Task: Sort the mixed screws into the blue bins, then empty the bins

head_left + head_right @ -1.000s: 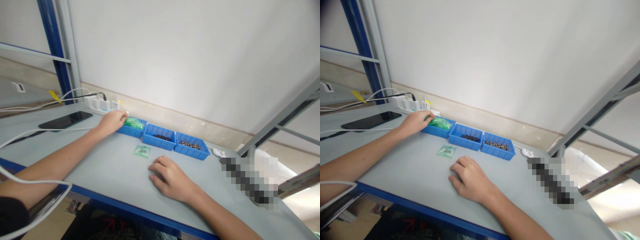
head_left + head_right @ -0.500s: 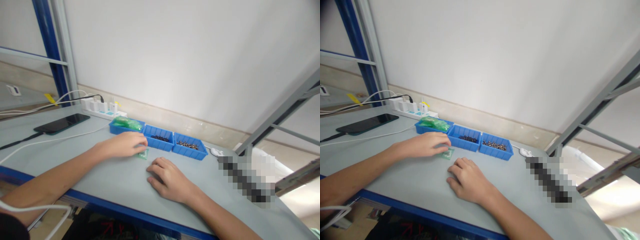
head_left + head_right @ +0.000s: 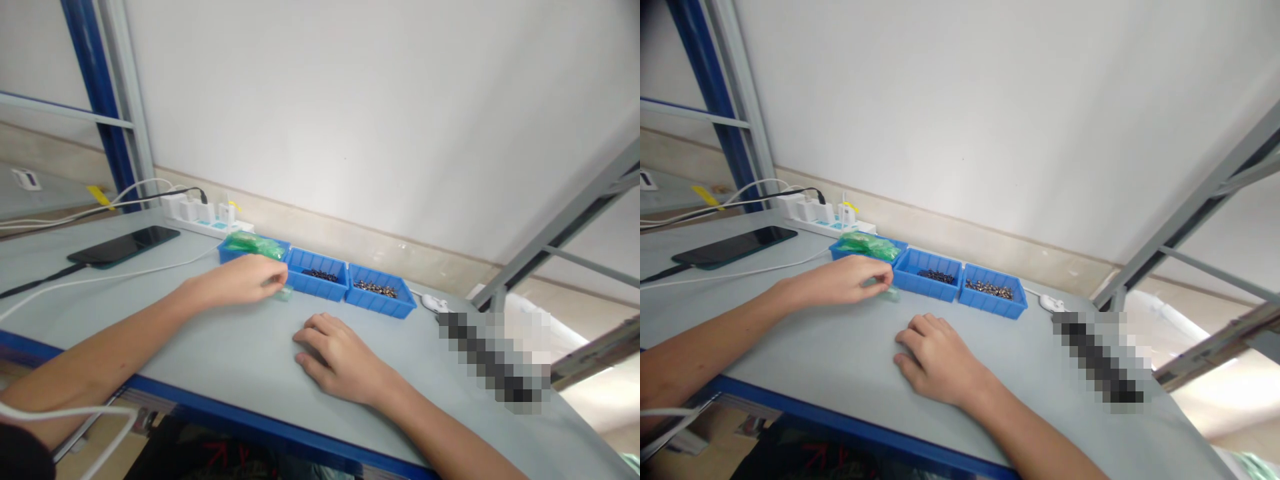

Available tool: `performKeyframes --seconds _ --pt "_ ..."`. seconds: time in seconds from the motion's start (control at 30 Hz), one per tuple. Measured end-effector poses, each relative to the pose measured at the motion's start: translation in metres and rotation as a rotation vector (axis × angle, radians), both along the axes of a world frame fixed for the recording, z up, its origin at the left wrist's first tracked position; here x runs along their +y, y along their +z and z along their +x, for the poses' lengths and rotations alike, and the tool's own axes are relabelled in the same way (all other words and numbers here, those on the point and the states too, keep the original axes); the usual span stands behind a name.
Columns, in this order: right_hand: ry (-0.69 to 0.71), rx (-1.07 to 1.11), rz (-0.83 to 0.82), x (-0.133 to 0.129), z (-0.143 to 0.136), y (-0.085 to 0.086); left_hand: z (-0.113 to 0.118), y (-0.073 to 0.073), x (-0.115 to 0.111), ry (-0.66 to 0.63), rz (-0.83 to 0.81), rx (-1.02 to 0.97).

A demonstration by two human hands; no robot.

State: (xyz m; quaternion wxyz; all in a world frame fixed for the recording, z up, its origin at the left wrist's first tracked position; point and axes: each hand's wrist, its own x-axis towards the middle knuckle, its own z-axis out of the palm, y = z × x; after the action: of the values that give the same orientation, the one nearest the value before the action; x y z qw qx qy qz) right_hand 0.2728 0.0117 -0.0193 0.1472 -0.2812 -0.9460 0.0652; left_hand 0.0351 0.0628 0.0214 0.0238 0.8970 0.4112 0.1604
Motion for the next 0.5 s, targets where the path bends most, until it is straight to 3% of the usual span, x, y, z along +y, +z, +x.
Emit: performKeyframes --seconds 0.13,0.27,0.5 --pt "0.000 -0.007 0.014 0.000 0.000 0.000 -0.013 0.011 0.005 0.216 0.279 -0.195" --pt "0.000 0.008 0.027 0.000 -0.001 -0.001 -0.026 0.021 0.026 0.414 0.386 -0.346" --pt "-0.008 -0.023 0.047 0.002 -0.001 0.001 -0.021 0.034 0.087 0.280 0.323 -0.144"
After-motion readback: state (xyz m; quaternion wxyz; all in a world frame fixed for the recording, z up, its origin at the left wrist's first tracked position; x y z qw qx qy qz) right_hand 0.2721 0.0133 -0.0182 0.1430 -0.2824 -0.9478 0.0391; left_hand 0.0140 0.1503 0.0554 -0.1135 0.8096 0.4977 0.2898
